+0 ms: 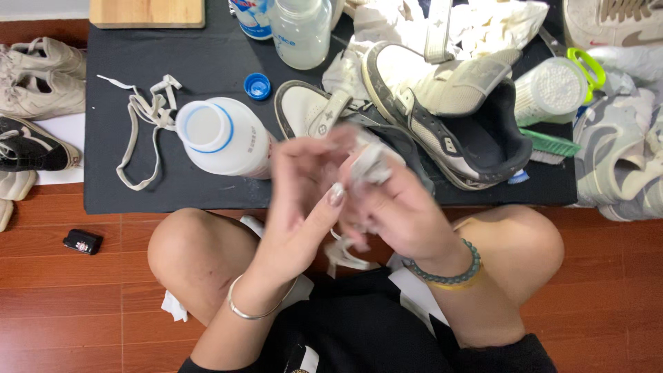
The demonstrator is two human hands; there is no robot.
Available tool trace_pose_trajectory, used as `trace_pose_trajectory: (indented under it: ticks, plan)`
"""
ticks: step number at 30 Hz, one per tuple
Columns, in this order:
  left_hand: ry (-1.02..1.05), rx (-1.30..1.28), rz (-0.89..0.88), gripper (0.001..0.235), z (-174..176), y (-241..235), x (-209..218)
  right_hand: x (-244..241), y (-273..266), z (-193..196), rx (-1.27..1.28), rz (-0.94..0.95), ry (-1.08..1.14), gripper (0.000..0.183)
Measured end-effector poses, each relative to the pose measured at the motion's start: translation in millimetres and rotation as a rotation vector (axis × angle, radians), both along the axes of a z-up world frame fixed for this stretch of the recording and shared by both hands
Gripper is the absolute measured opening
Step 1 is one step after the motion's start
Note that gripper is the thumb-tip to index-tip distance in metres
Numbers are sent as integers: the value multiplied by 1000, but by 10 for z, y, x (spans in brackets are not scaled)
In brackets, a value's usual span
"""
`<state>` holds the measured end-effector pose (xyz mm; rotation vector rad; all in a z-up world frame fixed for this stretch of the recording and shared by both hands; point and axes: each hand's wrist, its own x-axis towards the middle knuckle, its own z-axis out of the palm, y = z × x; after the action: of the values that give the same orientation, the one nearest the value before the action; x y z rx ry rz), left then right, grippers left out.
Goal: The person removes the laces from a white sneaker and places them into a bottle containing a white liquid. They then secure the bottle with a blue cap and shake it to mix the contents.
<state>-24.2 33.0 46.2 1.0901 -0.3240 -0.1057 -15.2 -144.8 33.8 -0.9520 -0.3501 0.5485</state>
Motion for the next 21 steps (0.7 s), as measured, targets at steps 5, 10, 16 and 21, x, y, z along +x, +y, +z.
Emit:
trace_pose_trajectory:
  ticks: [5,10,16,21]
  plan:
    - [278,-6,-489,35,-256,4,-88,298,-42,143,119,-332,-45,17]
    - [215,589,-341,28,-195,289,-79,476,-182,-37,-49,-543,-97,15]
    - [39,574,-312,20,-105,588,-157,576,-439,-172,-386,-713,-358,11]
    - [102,734,-162,17,40,607,-143,404,-309,-7,-928,-444,-845,32]
